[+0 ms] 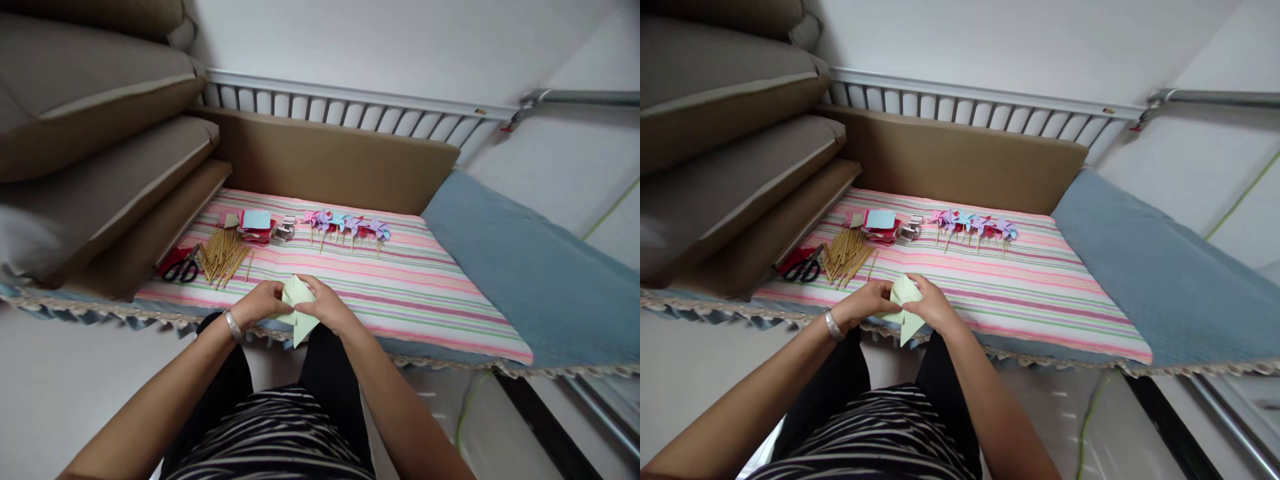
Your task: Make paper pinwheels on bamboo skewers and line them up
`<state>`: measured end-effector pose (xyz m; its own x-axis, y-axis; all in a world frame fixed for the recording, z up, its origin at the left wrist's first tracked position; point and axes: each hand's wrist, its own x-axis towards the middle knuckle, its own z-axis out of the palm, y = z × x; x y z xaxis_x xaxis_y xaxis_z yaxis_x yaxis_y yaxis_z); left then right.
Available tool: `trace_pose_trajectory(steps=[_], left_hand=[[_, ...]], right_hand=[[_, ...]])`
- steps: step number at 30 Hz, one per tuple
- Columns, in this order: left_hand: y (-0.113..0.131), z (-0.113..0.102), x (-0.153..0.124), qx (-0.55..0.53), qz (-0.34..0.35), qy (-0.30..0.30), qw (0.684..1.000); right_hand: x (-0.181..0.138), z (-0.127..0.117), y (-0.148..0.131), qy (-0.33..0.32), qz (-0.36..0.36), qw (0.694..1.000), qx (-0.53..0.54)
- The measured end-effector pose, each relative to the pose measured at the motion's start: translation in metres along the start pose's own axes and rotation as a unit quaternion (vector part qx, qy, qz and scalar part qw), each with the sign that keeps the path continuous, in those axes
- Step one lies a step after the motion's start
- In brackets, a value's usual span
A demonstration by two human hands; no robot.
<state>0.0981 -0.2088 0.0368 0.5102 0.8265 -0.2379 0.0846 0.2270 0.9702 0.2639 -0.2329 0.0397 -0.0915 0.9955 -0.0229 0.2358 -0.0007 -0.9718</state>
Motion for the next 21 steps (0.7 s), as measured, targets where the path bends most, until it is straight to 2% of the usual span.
trace_pose_trajectory(steps=[3,5,7,10,12,15,18,21], left_hand=[[0.003,-0.004,0.004,-0.022,0.018,0.048,0.998],[0.002,-0.005,0.003,-0.073,0.037,0.082,0.993],[-0.002,-0.002,0.000,-0.145,0.034,0.081,0.986],[-0.013,0.007,-0.001,-0.225,0.006,0.047,0.973],[-0.019,0.014,0.001,-0.255,0.004,0.055,0.965],[-0.022,0.021,0.005,-0.280,0.016,0.093,0.955],[-0.019,0.020,0.005,-0.287,0.024,0.119,0.950],[-0.014,0.012,0.002,-0.280,0.023,0.140,0.950]], right_hand=[[0.008,-0.002,0.011,0.036,0.023,0.998,0.055],[0.012,-0.002,0.017,0.063,0.025,0.995,0.070],[0.014,0.000,0.020,0.089,0.025,0.992,0.085],[0.013,0.006,0.021,0.120,0.017,0.986,0.118],[0.012,0.012,0.019,0.135,0.002,0.982,0.131],[0.012,0.019,0.015,0.141,-0.010,0.980,0.137],[0.009,0.020,0.013,0.117,-0.002,0.982,0.147],[-0.003,0.012,0.015,0.119,-0.041,0.990,0.071]])
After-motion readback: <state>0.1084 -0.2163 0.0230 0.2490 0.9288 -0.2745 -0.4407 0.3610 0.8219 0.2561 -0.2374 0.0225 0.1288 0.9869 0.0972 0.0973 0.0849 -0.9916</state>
